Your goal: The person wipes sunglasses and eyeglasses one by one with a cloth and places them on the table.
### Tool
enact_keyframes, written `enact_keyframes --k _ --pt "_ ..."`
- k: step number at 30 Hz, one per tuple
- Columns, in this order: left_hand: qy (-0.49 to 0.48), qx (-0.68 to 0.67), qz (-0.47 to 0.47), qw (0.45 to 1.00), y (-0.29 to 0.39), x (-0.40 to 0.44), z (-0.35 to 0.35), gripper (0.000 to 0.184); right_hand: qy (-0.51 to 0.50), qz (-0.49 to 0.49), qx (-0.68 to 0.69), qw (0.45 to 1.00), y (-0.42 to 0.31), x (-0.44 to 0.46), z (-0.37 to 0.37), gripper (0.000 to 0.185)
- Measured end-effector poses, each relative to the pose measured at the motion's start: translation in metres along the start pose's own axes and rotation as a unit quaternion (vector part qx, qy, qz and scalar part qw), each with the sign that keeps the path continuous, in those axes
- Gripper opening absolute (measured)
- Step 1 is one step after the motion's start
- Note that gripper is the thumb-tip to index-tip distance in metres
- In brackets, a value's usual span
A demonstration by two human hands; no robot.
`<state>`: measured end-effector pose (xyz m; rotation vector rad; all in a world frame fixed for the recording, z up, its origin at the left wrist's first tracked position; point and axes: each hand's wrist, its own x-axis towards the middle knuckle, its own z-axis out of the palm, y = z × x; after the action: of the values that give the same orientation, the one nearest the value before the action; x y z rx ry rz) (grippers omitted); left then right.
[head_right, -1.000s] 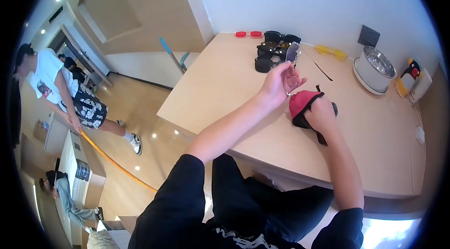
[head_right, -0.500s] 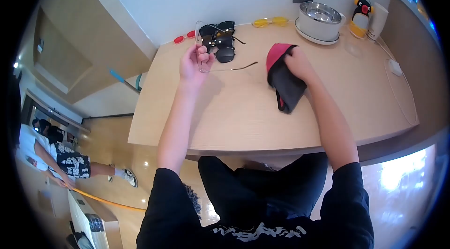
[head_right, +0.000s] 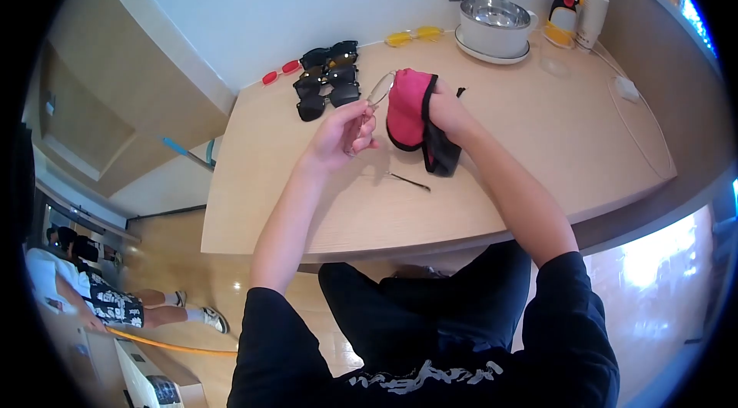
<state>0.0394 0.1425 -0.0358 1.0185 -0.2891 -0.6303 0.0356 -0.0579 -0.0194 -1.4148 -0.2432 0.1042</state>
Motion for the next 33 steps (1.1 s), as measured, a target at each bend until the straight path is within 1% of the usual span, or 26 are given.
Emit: enact_keyframes --k 2,4,7,8,10,12,13,14,15,16,19,21,22,23,24,25,26,27,28,29,30,31,32,33 --pt "-0.005 0.007 0.005 1.000 0.007 -0.003 0.002 0.021 0.013 0.007 -0.007 1.000 -0.002 0.002 -0.004 0.022" --pt "-0.043 0.050 0.009 0.998 0.011 -0.004 0.006 0.021 0.029 0.017 -0.013 0.999 -0.004 0.004 -0.010 0.021" --pt "-0.038 0.020 0.001 0.999 0.009 -0.001 0.008 0.020 0.019 0.037 -0.040 0.998 -0.005 0.007 -0.014 0.020" --pt "-0.038 0.019 0.001 0.999 0.010 -0.001 0.009 0.020 0.000 0.018 -0.035 0.999 -0.004 0.008 -0.014 0.022" --pt "0.025 0.023 0.014 0.999 0.012 -0.003 0.008 0.019 -0.020 -0.002 -0.030 0.999 0.000 0.008 -0.013 0.024" --pt "0.039 0.016 0.023 0.999 0.016 -0.005 0.006 0.018 -0.040 -0.045 -0.023 0.998 0.003 0.008 -0.012 0.019" --pt "0.052 0.009 0.031 0.998 0.018 -0.006 0.004 0.018 -0.041 -0.045 -0.023 0.998 0.003 0.010 -0.014 0.019" --pt "0.052 0.009 0.032 0.998 0.023 -0.008 0.000 0.018 -0.044 -0.014 -0.048 0.998 0.004 0.013 -0.018 0.021" --pt "0.074 -0.017 0.074 0.994 0.027 -0.008 -0.003 0.018 -0.048 0.017 -0.074 0.996 0.004 0.015 -0.022 0.022" --pt "0.095 -0.042 0.117 0.988 0.029 -0.009 -0.004 0.018 -0.049 0.018 -0.073 0.996 0.005 0.017 -0.025 0.022" --pt "0.083 -0.031 0.126 0.988 0.029 -0.009 -0.005 0.017 -0.059 0.028 -0.110 0.992 0.001 0.019 -0.025 0.023" --pt "0.075 -0.026 0.133 0.988 0.029 -0.008 -0.005 0.017 0.012 0.079 -0.059 0.995 -0.016 0.013 -0.018 0.023" --pt "0.085 -0.059 0.164 0.981 0.028 -0.007 -0.006 0.017 0.012 0.079 -0.059 0.995 -0.016 0.013 -0.018 0.023" --pt "0.095 -0.091 0.194 0.972 0.028 -0.006 -0.007 0.017 0.081 0.061 -0.044 0.994 -0.015 0.014 -0.018 0.024" --pt "0.095 -0.090 0.194 0.972 0.029 -0.005 -0.008 0.017 0.151 0.044 -0.028 0.987 -0.015 0.014 -0.018 0.025" --pt "0.131 -0.106 0.239 0.956 0.031 -0.005 -0.011 0.017 0.152 0.043 -0.024 0.987 -0.013 0.017 -0.022 0.025" --pt "0.167 -0.121 0.283 0.937 0.033 -0.005 -0.013 0.016 0.162 -0.027 0.026 0.986 -0.013 0.019 -0.027 0.027" --pt "0.175 -0.105 0.303 0.931 0.033 -0.004 -0.012 0.018 0.170 -0.098 0.076 0.978 -0.015 0.020 -0.029 0.030" --pt "0.173 -0.103 0.304 0.931 0.031 -0.003 -0.011 0.018 0.171 -0.101 0.076 0.977 -0.014 0.019 -0.030 0.030" --pt "0.194 0.005 0.318 0.928 0.027 -0.003 -0.003 0.019 0.149 -0.109 0.081 0.980 -0.023 0.013 -0.023 0.031" --pt "0.212 0.112 0.330 0.913 0.021 -0.001 0.005 0.021 0.127 -0.117 0.084 0.981 -0.028 0.009 -0.017 0.032" --pt "0.215 0.127 0.337 0.908 0.013 0.003 0.012 0.020 0.118 -0.086 0.080 0.986 -0.020 0.013 -0.016 0.032" --pt "0.211 0.126 0.335 0.910 0.006 0.006 0.018 0.020 0.121 -0.075 0.057 0.988 -0.033 -0.002 0.005 0.030" --pt "0.179 0.160 0.310 0.920 0.000 0.006 0.024 0.018 0.056 -0.088 0.042 0.994 -0.028 0.001 0.009 0.029"
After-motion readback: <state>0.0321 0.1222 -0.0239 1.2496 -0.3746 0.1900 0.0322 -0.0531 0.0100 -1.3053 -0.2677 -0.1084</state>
